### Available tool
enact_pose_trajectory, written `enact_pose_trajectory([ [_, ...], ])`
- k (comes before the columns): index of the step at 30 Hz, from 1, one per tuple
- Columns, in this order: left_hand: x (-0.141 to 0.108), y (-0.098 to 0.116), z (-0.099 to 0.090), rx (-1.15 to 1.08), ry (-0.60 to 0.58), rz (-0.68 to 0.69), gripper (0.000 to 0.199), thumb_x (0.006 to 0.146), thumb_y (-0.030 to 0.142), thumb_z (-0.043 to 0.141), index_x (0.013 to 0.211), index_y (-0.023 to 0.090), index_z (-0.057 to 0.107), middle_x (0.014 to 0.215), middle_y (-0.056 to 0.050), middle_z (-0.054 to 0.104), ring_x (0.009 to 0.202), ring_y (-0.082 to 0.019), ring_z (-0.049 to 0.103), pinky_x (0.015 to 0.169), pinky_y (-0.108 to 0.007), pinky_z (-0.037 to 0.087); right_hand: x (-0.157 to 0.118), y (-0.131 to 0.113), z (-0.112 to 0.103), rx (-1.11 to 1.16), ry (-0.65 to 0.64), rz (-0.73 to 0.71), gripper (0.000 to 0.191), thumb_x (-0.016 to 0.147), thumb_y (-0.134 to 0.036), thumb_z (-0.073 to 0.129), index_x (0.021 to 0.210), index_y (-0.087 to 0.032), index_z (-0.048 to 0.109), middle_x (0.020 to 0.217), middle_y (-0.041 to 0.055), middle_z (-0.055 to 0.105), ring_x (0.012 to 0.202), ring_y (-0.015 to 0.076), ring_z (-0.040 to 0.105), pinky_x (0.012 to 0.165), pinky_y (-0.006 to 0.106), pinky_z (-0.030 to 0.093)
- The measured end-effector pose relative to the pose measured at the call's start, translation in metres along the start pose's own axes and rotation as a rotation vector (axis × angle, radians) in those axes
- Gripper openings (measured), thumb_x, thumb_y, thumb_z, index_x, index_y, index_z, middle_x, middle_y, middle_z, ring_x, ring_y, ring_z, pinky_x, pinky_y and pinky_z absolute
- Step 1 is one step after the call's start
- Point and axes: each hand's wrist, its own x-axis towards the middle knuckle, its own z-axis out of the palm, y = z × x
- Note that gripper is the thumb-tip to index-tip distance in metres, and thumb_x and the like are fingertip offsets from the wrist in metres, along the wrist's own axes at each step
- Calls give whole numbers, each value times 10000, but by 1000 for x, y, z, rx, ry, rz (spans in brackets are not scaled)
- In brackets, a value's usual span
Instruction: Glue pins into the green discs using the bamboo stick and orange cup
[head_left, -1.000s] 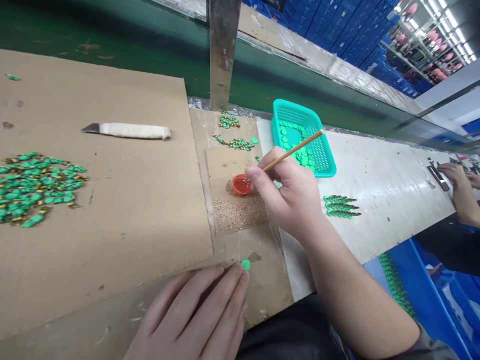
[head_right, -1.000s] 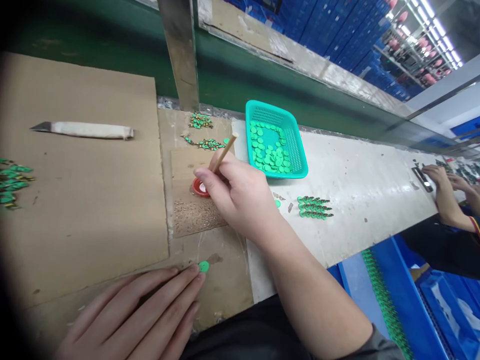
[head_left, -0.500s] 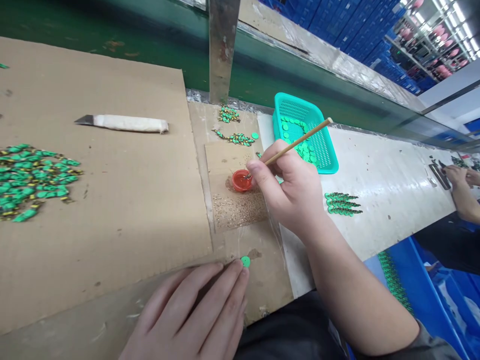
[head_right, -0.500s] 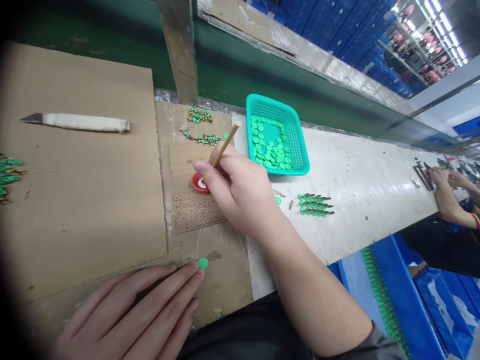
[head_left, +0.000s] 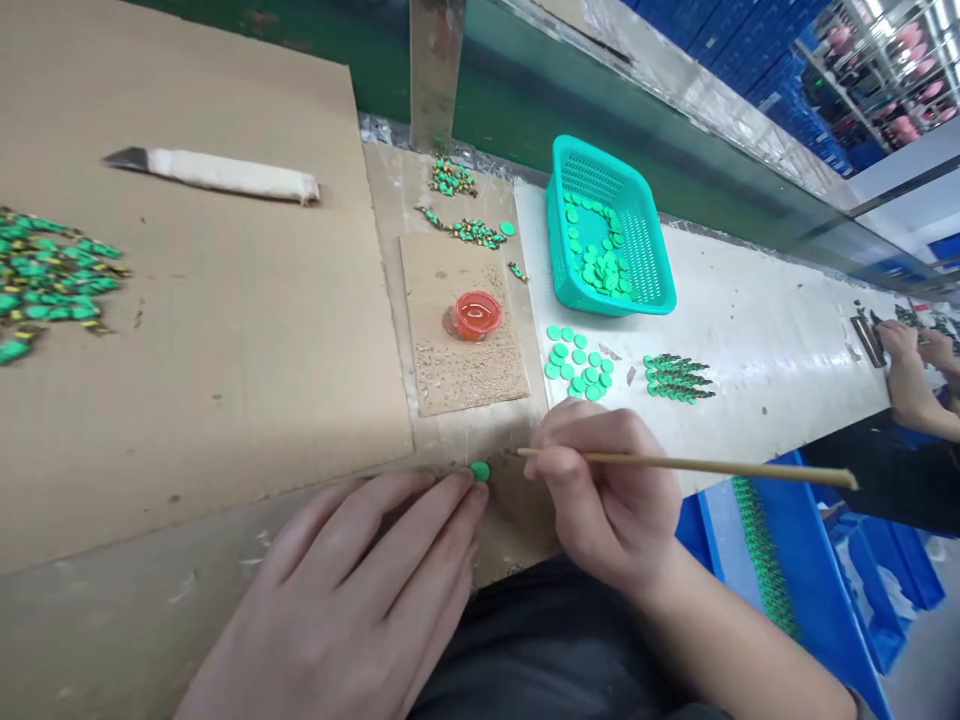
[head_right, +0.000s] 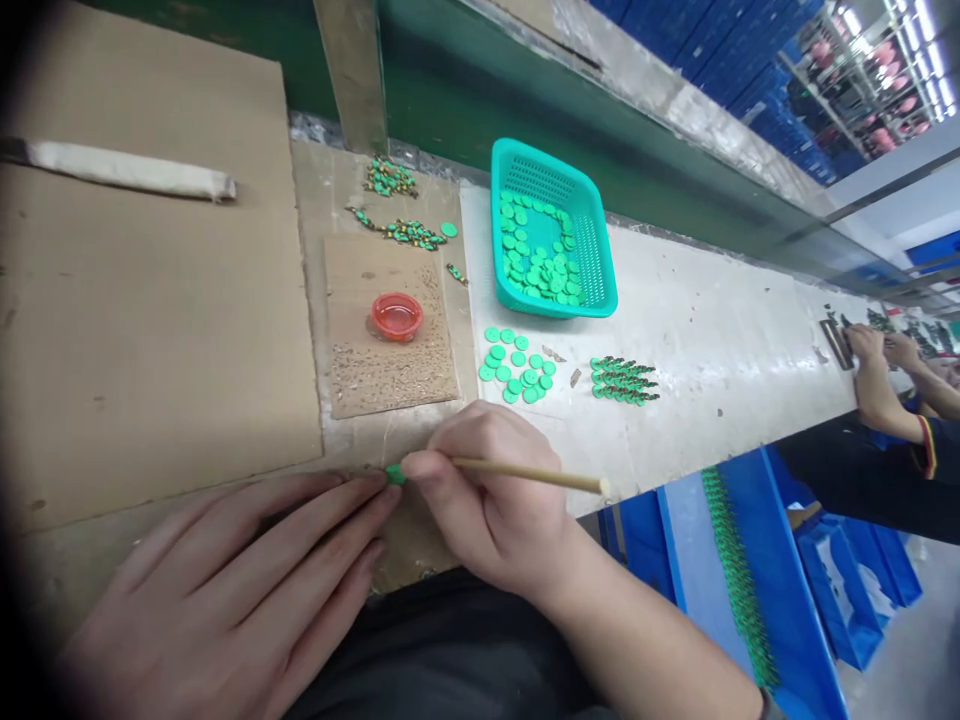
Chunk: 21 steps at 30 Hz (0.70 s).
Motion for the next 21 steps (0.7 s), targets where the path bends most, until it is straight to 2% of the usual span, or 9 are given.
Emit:
enact_pose_trajectory([
  [4,2,1,-1,11,3,-9,357,1218,311,690,1548,260,818,1579,-41,861,1438,-335,760,1289,-560,542,-15,2,7,3,-8,-40,147,1256,-242,674,1112,-272,663,833,-28,715,677,161,690,635,307,600],
  [11,14,3,-6,93,-39,51,370,1222,285,634,1534,252,829,1432,-53,895,1343,-341,772,1183,-573,581,-14,3,7,-43,-48,-93,194,1216,-189,701,1045,-272,663,805,-18,722,668,175,685,629,331,617],
  [21,12,3,-7,87,-74,51,381,1247,281,603,1566,220,801,1512,-53,876,1396,-377,743,1174,-621,547,-15,5,8,-48,-65,-90,229,1219,-197,704,1014,-269,631,806,-23,715,673,160,683,647,319,613],
])
